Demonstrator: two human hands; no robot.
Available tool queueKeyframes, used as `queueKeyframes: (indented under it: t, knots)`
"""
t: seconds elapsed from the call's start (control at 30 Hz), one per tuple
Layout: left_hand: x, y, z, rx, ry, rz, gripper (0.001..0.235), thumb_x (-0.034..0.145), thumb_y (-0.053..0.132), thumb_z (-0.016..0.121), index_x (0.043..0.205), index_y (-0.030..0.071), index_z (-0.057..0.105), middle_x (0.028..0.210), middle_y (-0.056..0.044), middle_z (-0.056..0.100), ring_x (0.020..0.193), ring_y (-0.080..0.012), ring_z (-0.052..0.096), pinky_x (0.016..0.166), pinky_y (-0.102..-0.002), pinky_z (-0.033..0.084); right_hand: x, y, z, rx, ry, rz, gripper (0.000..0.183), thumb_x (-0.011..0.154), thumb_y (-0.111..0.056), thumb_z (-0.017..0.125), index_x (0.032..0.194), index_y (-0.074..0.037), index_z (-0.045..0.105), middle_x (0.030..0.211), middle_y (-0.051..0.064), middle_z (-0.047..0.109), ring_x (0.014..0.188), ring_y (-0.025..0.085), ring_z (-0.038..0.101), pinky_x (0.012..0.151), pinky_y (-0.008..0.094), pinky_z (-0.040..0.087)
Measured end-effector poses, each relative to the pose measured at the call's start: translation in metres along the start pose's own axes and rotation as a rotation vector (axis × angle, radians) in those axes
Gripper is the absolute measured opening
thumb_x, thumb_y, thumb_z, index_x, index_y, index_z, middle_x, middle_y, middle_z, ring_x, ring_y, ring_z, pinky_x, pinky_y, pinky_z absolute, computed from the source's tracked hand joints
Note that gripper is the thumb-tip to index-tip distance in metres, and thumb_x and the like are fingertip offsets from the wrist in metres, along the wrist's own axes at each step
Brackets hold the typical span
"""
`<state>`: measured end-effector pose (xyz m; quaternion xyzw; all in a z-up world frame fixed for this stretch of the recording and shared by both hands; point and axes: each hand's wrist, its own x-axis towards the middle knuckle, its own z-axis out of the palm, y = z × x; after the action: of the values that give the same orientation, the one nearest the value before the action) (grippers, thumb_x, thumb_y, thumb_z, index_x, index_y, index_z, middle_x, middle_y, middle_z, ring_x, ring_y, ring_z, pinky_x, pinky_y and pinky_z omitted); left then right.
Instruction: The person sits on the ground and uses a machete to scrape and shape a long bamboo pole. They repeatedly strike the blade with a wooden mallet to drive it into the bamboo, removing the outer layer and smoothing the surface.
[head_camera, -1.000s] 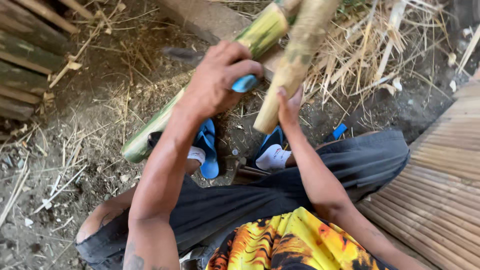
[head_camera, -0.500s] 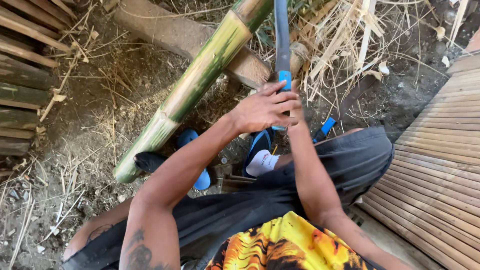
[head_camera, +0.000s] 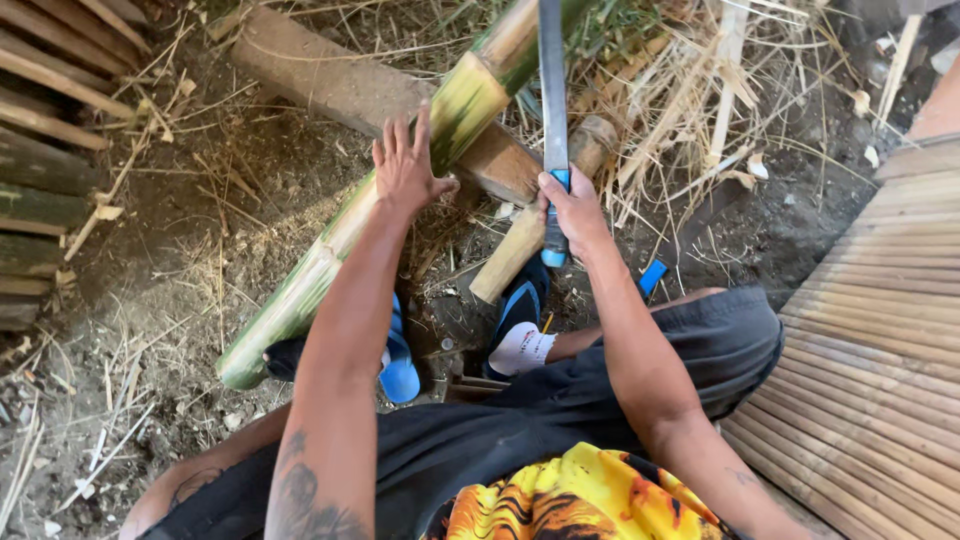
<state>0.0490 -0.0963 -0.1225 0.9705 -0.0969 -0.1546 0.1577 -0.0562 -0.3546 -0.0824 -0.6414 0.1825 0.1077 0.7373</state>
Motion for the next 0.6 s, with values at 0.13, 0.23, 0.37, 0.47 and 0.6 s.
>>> queueKeyframes:
  t: [0.13, 0.23, 0.37, 0.47, 0.6]
  knots:
    - [0.006, -0.014, 0.005, -0.107, -0.179, -0.168, 0.143, 0.06, 0.07, 0.09, 0.162, 0.033, -0.003, 0.159, -0.023, 0.031, 0.141, -0.044, 0.038, 0.109, -0.064, 0.039, 0.024, 0.015, 0.002, -0.183, 0.008, -0.017, 0.015, 0.104, -0.02, 0.064, 0.103, -0.007, 0.055, 0.074, 0.001, 0.057, 0.061, 0.012, 0.057, 0.056, 0.028, 0.05]
    - [0.005, -0.017, 0.006, -0.057, -0.108, -0.067, 0.136, 0.066, 0.069, 0.088, 0.163, 0.03, 0.001, 0.154, -0.025, 0.039, 0.132, -0.0436, 0.049, 0.104, -0.063, 0.046, 0.034, 0.029, 0.004, -0.194, 0.064, 0.051, 0.016, 0.105, -0.021, 0.062, 0.102, -0.008, 0.053, 0.073, 0.001, 0.057, 0.059, 0.012, 0.055, 0.053, 0.028, 0.049]
    - [0.013, -0.014, -0.016, -0.005, -0.149, -0.005, 0.122, 0.072, 0.067, 0.087, 0.161, 0.03, 0.012, 0.15, -0.027, 0.041, 0.13, -0.0455, 0.049, 0.104, -0.06, 0.045, 0.033, 0.033, 0.013, -0.202, 0.111, 0.083, 0.015, 0.103, -0.022, 0.06, 0.101, -0.009, 0.053, 0.07, 0.002, 0.056, 0.055, 0.013, 0.055, 0.049, 0.03, 0.048]
    - [0.007, -0.003, -0.032, 0.039, -0.157, 0.04, 0.12, 0.077, 0.058, 0.084, 0.166, 0.027, 0.01, 0.147, -0.029, 0.043, 0.125, -0.0476, 0.053, 0.105, -0.056, 0.048, 0.027, 0.024, 0.013, -0.216, 0.105, 0.071, 0.016, 0.104, -0.023, 0.06, 0.099, -0.009, 0.053, 0.071, 0.002, 0.057, 0.055, 0.013, 0.056, 0.05, 0.029, 0.049]
    - [-0.019, -0.028, -0.036, 0.014, -0.202, -0.001, 0.114, 0.076, 0.059, 0.083, 0.164, 0.029, 0.017, 0.149, -0.024, 0.045, 0.134, -0.0418, 0.048, 0.114, -0.055, 0.041, 0.016, 0.015, 0.014, -0.28, 0.112, 0.07, 0.017, 0.103, -0.024, 0.061, 0.097, -0.009, 0.056, 0.07, 0.001, 0.057, 0.055, 0.012, 0.056, 0.049, 0.029, 0.048]
